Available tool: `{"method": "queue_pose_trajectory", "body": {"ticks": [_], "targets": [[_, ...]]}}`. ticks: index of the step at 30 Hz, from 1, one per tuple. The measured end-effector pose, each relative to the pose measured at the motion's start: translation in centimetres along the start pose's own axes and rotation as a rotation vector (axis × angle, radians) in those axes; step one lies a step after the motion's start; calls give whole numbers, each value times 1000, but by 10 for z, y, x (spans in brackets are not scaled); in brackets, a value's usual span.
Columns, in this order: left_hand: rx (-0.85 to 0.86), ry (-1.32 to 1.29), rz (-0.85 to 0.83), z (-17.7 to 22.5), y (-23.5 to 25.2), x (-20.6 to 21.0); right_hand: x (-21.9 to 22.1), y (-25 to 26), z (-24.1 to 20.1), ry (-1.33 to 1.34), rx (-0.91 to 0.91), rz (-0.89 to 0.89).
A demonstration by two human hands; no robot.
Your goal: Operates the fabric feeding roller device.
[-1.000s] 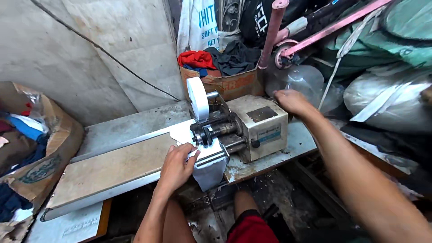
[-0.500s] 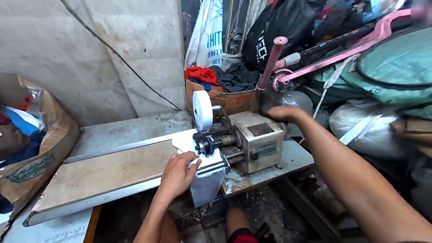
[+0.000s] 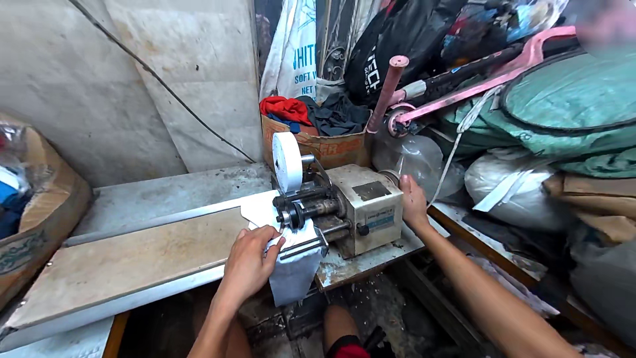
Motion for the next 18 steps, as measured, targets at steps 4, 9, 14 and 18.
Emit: {"method": "queue_pose_trajectory", "body": {"ticks": [4,9,14,18], "targets": [[-16,2,-2,0,4,-2,-17,43,-20,-82,86,-434],[-22,3,0,-2,3,1,15,93,-37,-349,347,-906],[-25,23,19,-2,0,1,25,84,-31,-296,302,-878],[-22,14,8,-2,-3,1,4,52,-11,-91,139,-519]]}}
Point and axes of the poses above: each hand's wrist, its own y-axis towards the middle knuckle, its own x-axis out of the palm, z = x × y, the point moved 5 cm from there along y, towards the middle knuckle, and after that the axes turned 7 degrees about -y, right-handed, at the moved point
